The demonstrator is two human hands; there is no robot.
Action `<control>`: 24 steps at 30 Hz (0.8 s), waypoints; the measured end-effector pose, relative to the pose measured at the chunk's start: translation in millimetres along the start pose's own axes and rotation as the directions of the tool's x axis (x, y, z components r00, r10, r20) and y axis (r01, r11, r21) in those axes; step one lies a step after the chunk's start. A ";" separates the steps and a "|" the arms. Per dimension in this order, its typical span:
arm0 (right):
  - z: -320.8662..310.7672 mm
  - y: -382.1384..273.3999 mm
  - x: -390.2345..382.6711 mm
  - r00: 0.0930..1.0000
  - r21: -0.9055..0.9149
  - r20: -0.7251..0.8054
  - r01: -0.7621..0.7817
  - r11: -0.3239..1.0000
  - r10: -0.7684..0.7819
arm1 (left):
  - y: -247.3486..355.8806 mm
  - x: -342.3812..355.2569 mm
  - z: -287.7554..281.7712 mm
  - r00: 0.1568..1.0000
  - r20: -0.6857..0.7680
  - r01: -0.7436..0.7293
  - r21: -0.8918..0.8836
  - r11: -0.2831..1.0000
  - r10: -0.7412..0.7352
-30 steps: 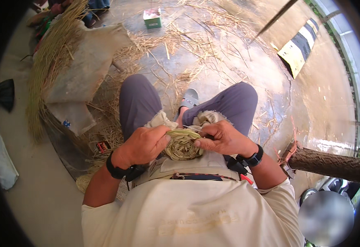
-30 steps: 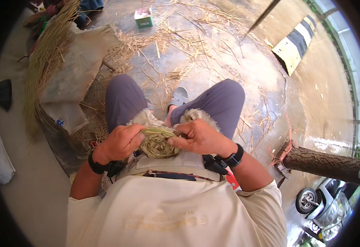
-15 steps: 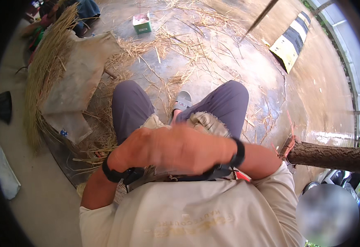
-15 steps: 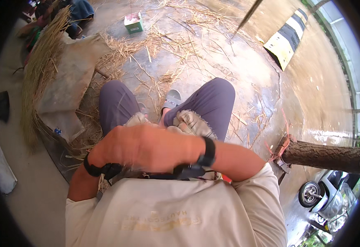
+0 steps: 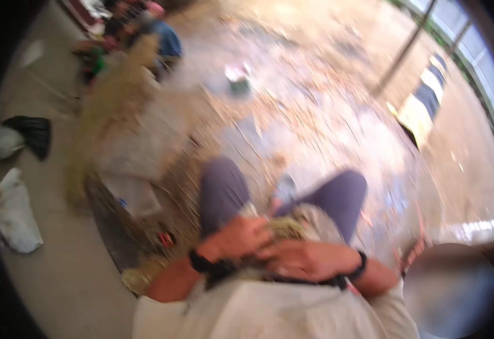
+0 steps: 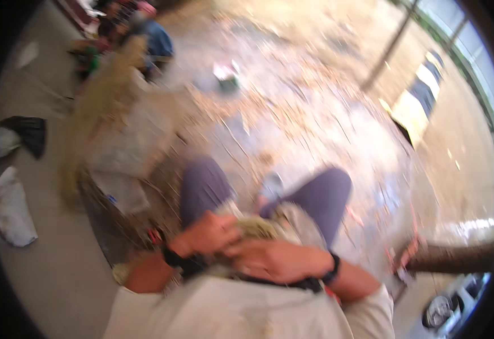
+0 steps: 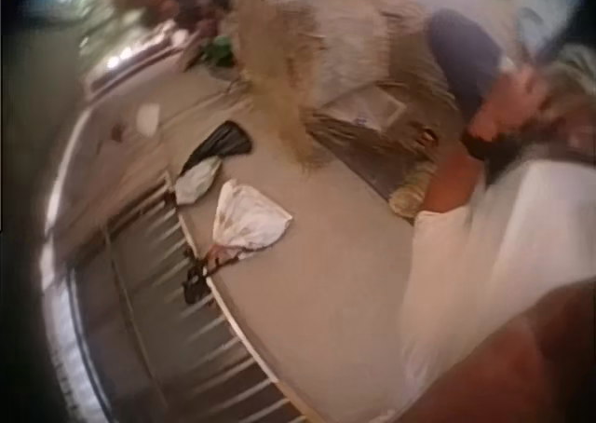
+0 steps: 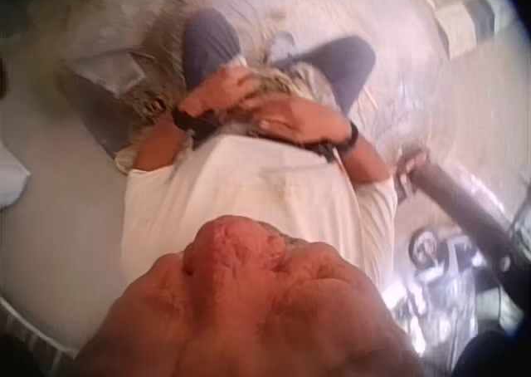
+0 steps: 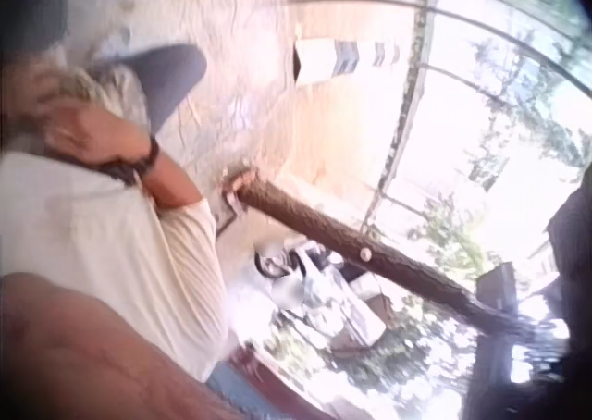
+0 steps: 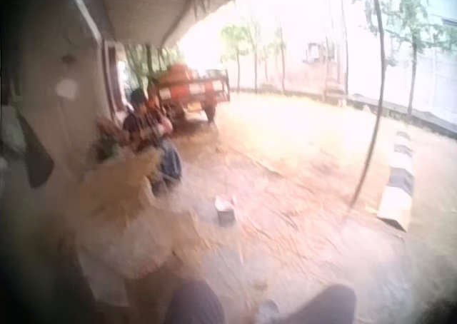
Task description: The person is weaving straw or dried grass into a coiled or circular item, possibly a hat or mat.
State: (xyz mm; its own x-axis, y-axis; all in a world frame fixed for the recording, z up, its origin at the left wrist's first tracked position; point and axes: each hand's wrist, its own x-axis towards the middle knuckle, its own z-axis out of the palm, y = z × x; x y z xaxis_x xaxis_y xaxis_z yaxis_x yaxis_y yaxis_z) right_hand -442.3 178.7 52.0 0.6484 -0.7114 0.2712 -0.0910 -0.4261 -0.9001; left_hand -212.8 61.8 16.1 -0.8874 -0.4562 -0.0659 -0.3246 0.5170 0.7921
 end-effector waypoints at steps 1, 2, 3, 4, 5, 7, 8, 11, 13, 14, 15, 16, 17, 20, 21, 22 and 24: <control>-14.1 -5.4 -3.8 0.996 -0.056 -0.080 -0.040 0.998 0.036 | 5.9 5.9 -0.1 0.992 -0.035 0.116 -0.147 0.982 -0.122; -25.0 -17.4 -11.5 0.984 -0.084 -0.158 -0.092 0.992 0.078 | 2.5 4.5 2.4 0.983 -0.030 0.170 -0.185 0.968 -0.178; -28.1 -24.8 -22.9 0.936 -0.007 -0.291 -0.211 0.978 0.199 | -6.6 0.2 6.8 0.983 -0.090 0.136 -0.214 0.967 -0.158; -28.7 -26.8 -37.5 0.849 0.097 -0.410 -0.321 0.942 0.332 | -10.3 -5.8 1.8 0.981 -0.120 0.132 -0.185 0.974 -0.155; -30.2 -24.0 -51.9 0.757 0.213 -0.490 -0.378 0.901 0.433 | -11.4 -9.0 -3.1 0.967 -0.179 0.153 -0.154 0.976 -0.180; -35.7 -19.6 -71.9 0.658 0.323 -0.541 -0.412 0.852 0.523 | -8.2 -16.7 -16.5 0.923 -0.298 0.207 -0.143 0.968 -0.241; -39.9 -17.4 -79.2 0.530 0.398 -0.627 -0.413 0.819 0.571 | -10.1 -20.3 -22.7 0.919 -0.315 0.203 -0.139 0.969 -0.238; -46.0 -15.7 -86.2 0.316 0.529 -0.724 -0.317 0.788 0.613 | -29.4 -30.7 -40.1 0.832 -0.504 0.251 -0.033 0.967 -0.233; -48.8 -7.9 -93.5 0.225 0.597 -0.739 -0.218 0.772 0.635 | -27.3 -35.7 -54.9 0.803 -0.532 0.293 -0.038 0.955 -0.267; -48.1 -1.5 -97.8 0.227 0.594 -0.740 -0.218 0.774 0.632 | -26.8 -37.3 -60.7 0.774 -0.556 0.336 -0.045 0.941 -0.303; -47.0 3.0 -100.2 0.260 0.543 -0.760 -0.248 0.802 0.595 | -29.0 -39.2 -63.0 0.772 -0.558 0.336 -0.046 0.941 -0.303; -46.6 5.7 -100.9 0.293 0.489 -0.777 -0.276 0.827 0.557 | -31.7 -41.3 -64.1 0.739 -0.614 0.339 -0.015 0.941 -0.276; -46.9 6.0 -100.8 0.296 0.487 -0.778 -0.276 0.829 0.555 | -34.5 -43.6 -65.8 0.703 -0.667 0.344 0.017 0.939 -0.246; -49.3 -0.1 -98.7 0.236 0.578 -0.752 -0.215 0.788 0.616 | -45.2 -54.2 -72.0 0.679 -0.677 0.412 0.030 0.911 -0.285; -50.0 -2.7 -100.3 0.215 0.580 -0.755 -0.222 0.784 0.620 | -45.6 -58.0 -72.2 0.676 -0.679 0.412 0.027 0.911 -0.285; -50.2 -5.2 -101.5 0.193 0.582 -0.758 -0.230 0.780 0.623 | -45.3 -61.6 -72.2 0.663 -0.688 0.428 0.024 0.903 -0.296; -48.8 -10.1 -102.9 0.215 0.577 -0.747 -0.260 0.775 0.629 | -42.6 -65.4 -70.5 0.646 -0.699 0.444 0.017 0.896 -0.307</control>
State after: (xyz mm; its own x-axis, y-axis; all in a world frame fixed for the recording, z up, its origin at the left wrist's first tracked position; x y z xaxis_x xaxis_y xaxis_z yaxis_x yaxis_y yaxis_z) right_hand -545.0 228.9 49.8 -0.4830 -0.8383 -0.2528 0.1970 0.1772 -0.9643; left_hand -117.9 18.5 29.5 -0.2451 -0.9596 0.1385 -0.6900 0.2730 0.6704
